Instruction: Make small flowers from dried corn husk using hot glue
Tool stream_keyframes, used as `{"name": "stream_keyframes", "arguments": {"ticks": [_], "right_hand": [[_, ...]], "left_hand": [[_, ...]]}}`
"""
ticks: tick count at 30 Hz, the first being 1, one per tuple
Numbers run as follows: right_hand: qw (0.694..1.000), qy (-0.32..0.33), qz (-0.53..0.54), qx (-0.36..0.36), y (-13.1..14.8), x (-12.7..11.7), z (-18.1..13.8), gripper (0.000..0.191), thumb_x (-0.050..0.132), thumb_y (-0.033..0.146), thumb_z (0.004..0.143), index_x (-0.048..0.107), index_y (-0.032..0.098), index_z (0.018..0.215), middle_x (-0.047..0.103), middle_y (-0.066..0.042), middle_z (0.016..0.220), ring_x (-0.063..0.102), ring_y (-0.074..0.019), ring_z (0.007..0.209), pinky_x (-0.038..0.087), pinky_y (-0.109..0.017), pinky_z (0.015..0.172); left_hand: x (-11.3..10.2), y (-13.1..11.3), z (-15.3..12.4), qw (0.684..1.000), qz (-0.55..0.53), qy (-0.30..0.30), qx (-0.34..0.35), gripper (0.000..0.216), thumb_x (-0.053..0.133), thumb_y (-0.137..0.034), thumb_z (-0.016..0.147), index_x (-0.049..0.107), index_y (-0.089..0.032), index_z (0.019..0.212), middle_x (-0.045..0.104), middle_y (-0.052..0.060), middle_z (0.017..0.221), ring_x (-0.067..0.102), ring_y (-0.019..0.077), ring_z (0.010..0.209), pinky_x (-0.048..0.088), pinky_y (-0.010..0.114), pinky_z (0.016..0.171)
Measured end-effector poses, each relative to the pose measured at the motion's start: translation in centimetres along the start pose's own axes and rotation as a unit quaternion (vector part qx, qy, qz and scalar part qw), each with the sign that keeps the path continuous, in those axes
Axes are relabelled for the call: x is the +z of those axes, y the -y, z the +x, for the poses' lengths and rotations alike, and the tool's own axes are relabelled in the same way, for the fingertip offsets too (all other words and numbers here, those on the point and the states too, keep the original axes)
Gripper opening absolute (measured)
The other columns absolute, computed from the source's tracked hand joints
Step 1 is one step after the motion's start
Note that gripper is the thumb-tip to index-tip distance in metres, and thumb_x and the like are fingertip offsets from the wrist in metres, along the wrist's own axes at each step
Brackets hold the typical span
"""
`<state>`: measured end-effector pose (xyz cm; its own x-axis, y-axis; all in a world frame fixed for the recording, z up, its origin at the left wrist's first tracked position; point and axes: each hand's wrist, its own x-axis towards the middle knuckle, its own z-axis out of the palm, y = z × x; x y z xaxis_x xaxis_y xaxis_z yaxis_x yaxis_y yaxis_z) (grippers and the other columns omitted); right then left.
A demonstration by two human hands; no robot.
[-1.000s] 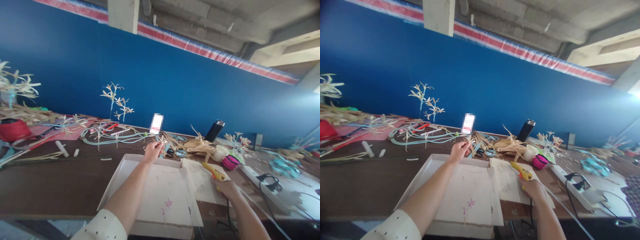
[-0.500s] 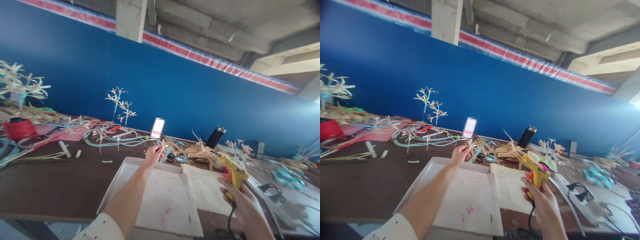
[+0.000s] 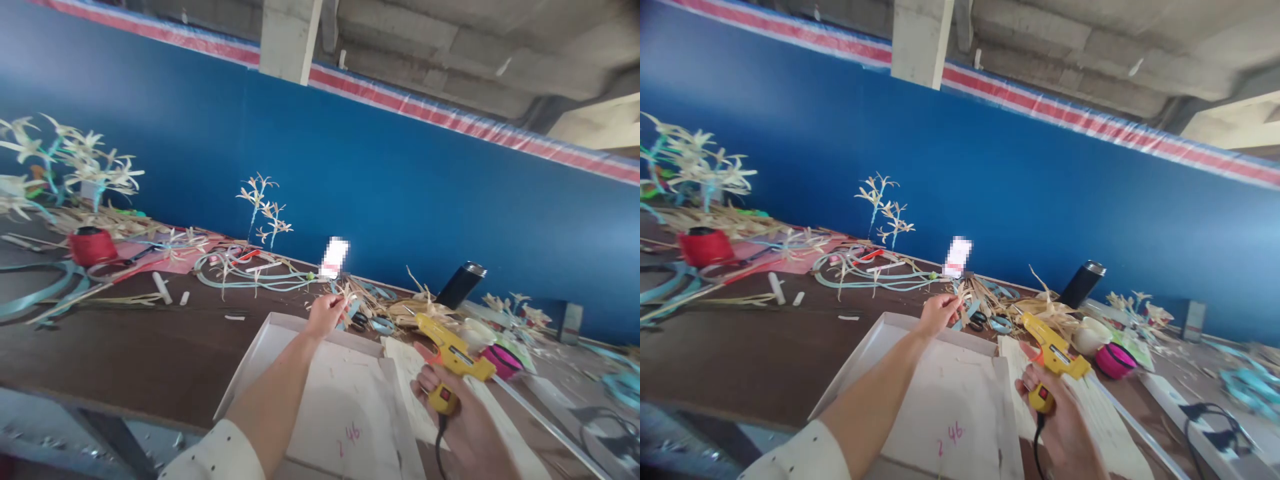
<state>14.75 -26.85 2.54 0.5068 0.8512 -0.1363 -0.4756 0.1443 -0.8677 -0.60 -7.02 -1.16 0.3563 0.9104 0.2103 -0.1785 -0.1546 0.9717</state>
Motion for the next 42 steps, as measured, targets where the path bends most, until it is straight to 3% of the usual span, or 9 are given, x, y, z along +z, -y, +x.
{"name": "stream_keyframes", "arguments": {"ticks": [3,6,11,15,19,27,33,42], "right_hand": [[0.999,-0.001,-0.029,-0.022,-1.2,0.6,0.6,0.02,0.077,0.024,0.06,0.063,0.018,0.072,0.039,0.005,0.06,0.038,-0.0065,0.054,0.045,-0.02,0.051],[0.996,0.0,-0.08,-0.047,-1.9,1.9,1.1,0.03,0.077,0.029,0.062,0.066,0.015,0.086,0.038,0.005,0.057,0.036,-0.0066,0.052,0.038,-0.018,0.043],[0.978,-0.007,-0.193,-0.073,-3.3,4.0,2.5,0.033,0.078,0.038,0.06,0.065,0.013,0.078,0.048,0.003,0.057,0.039,-0.0085,0.05,0.036,-0.021,0.04],[0.962,-0.015,-0.254,-0.097,-4.5,5.0,3.3,0.04,0.077,0.043,0.058,0.067,0.016,0.085,0.059,0.001,0.07,0.042,-0.0082,0.049,0.036,-0.022,0.042],[0.952,-0.054,-0.284,-0.1,-5.6,5.6,3.3,0.042,0.074,0.05,0.058,0.066,0.016,0.081,0.052,0.004,0.055,0.041,-0.0086,0.046,0.035,-0.022,0.042],[0.933,-0.055,-0.339,-0.108,-7.3,5.7,3.2,0.045,0.066,0.059,0.065,0.06,0.014,0.068,0.045,0.004,0.047,0.038,-0.009,0.045,0.03,-0.022,0.042],[0.928,-0.038,-0.354,-0.105,-8.2,4.8,4.2,0.049,0.064,0.062,0.064,0.06,0.014,0.072,0.045,0.004,0.048,0.038,-0.0095,0.044,0.029,-0.022,0.041],[0.891,-0.036,-0.435,-0.123,-8.2,4.8,4.3,0.048,0.056,0.062,0.071,0.054,0.016,0.061,0.047,0.002,0.048,0.042,-0.0111,0.045,0.032,-0.023,0.042]], "left_hand": [[0.1,-0.1,0.0,1.0,-0.001,-0.001,-0.006,0.029,0.054,-0.039,0.076,0.066,-0.013,0.078,0.065,0.003,0.069,0.05,0.0064,0.046,0.042,0.017,0.045],[0.1,-0.4,-0.2,1.0,0.006,0.003,-0.004,0.029,0.054,-0.039,0.076,0.066,-0.013,0.077,0.064,0.003,0.067,0.049,0.0063,0.046,0.042,0.017,0.045],[0.0,-0.7,-0.5,1.0,0.027,-0.011,0.008,0.028,0.053,-0.039,0.076,0.065,-0.014,0.075,0.061,0.001,0.061,0.05,0.0081,0.046,0.042,0.019,0.046],[0.0,-0.8,-0.5,0.998,0.057,-0.036,0.016,0.029,0.051,-0.039,0.078,0.063,-0.015,0.069,0.054,-0.001,0.048,0.048,0.0085,0.043,0.039,0.018,0.046],[0.0,-0.7,-0.4,0.997,0.061,-0.048,0.015,0.027,0.049,-0.037,0.079,0.062,-0.015,0.067,0.052,-0.002,0.047,0.047,0.0085,0.042,0.039,0.019,0.047],[0.2,0.5,-0.2,0.995,0.093,-0.035,0.031,0.029,0.047,-0.039,0.08,0.062,-0.016,0.069,0.053,-0.002,0.049,0.05,0.0097,0.045,0.037,0.019,0.048],[0.0,0.3,-0.4,0.989,0.137,-0.03,0.045,0.031,0.044,-0.037,0.081,0.062,-0.015,0.07,0.055,-0.002,0.051,0.052,0.0098,0.049,0.038,0.019,0.052],[0.1,0.5,-0.3,0.992,0.114,-0.026,0.044,0.03,0.046,-0.038,0.081,0.062,-0.015,0.071,0.055,-0.002,0.051,0.051,0.009,0.048,0.039,0.018,0.051]]}}
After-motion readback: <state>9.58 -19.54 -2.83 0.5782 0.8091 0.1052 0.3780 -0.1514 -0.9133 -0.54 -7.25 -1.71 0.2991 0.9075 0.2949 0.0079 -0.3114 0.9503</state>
